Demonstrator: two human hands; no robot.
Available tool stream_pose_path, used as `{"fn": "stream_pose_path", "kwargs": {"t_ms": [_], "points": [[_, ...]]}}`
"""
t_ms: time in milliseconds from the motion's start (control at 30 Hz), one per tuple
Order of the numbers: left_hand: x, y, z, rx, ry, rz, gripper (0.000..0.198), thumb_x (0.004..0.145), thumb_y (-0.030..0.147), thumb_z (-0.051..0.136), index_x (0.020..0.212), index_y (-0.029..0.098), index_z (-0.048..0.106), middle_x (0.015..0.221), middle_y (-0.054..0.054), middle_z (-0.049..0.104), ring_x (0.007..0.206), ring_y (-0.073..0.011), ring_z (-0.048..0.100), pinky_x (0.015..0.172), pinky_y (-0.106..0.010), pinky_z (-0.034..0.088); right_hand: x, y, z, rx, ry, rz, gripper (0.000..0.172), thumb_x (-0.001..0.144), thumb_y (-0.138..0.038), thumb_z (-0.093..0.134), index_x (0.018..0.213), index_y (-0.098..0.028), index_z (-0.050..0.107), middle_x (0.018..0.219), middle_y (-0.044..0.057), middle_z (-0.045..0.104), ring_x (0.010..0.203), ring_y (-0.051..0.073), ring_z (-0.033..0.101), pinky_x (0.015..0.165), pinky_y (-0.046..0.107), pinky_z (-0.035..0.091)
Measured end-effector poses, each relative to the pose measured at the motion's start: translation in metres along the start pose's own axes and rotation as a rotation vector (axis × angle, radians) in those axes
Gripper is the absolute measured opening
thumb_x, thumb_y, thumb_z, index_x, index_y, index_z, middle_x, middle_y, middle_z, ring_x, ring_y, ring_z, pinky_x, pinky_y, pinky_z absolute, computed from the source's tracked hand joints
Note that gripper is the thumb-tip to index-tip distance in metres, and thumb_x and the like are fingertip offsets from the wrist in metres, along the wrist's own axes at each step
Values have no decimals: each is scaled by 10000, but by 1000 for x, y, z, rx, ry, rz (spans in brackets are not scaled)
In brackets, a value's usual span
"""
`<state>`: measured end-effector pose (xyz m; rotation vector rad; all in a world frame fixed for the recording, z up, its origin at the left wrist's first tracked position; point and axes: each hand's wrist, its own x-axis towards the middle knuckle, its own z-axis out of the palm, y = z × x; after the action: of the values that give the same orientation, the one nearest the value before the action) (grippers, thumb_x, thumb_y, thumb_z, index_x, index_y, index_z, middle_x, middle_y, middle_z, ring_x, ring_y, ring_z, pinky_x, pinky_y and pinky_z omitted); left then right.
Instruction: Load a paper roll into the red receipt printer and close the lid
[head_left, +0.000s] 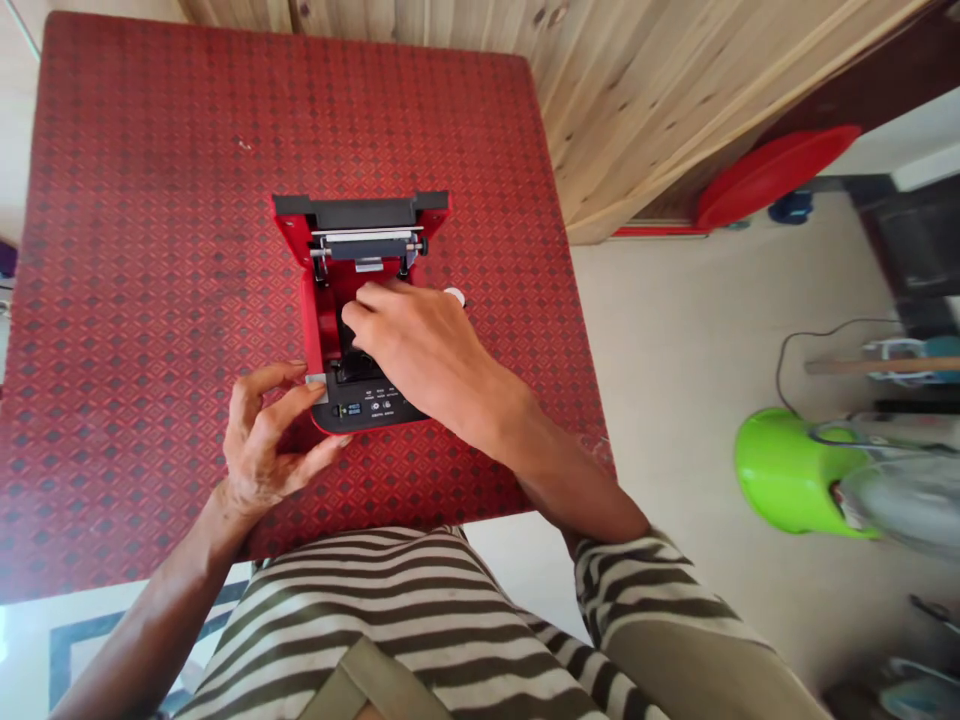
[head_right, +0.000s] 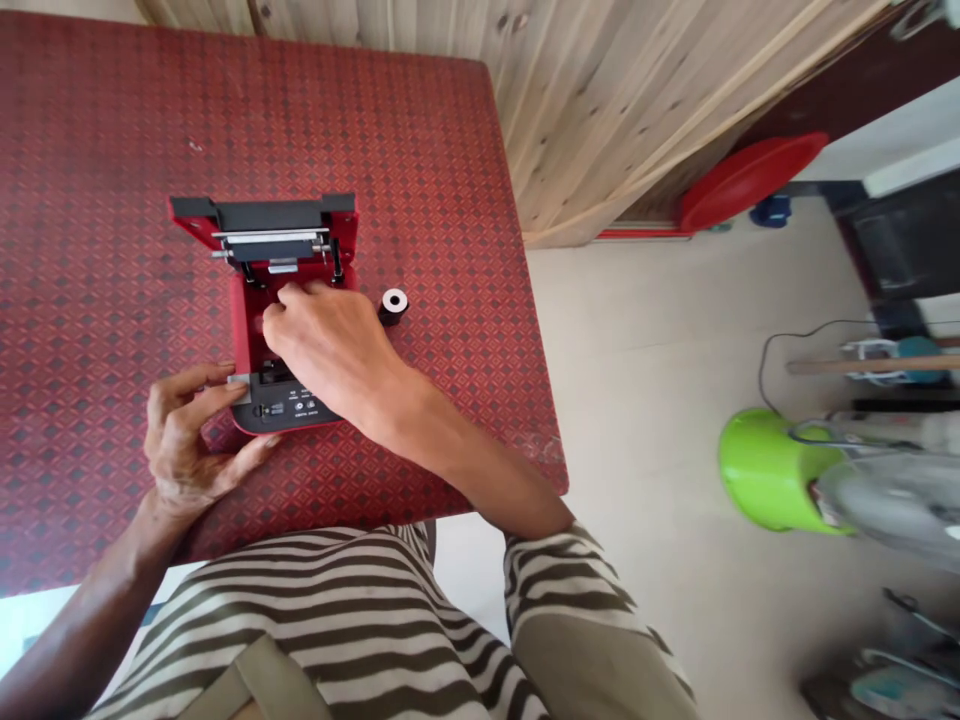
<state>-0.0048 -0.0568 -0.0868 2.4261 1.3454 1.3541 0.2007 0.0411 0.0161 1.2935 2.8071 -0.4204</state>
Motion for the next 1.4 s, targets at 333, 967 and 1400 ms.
{"fn": "stream_pose_path", "kwargs": {"t_ms": [333, 967, 1400], "points": [[-1, -1, 1, 33, 4, 5, 570, 921, 421, 843, 1396, 215, 606, 1291, -139, 684, 1122, -243, 715, 936, -384, 646, 22, 2, 0, -113, -85, 21, 413, 1055, -38, 416, 1297, -112, 742, 1308, 199, 749, 1096, 321, 771, 894, 437, 587], [0, -2, 1, 48, -2, -14, 670, 902, 474, 850, 1483, 283, 576, 1291, -106, 687, 1138, -259, 702, 915, -428, 645, -116, 59, 62, 1125, 707, 221, 326, 826, -279, 921, 1119, -300, 780, 1052, -14, 703, 897, 152, 667, 750, 296, 566], [0, -4, 2, 31, -6, -22, 699, 869, 452, 883, 1488, 318, 586, 1274, -106, 686, 1116, -289, 688, 899, -470, 611, -123, 76, 92, 1141, 243, 309, 456, 864, -305, 850, 1297, -208, 744, 1068, 49, 805, 858, 171, 748, 803, 337, 610]]}}
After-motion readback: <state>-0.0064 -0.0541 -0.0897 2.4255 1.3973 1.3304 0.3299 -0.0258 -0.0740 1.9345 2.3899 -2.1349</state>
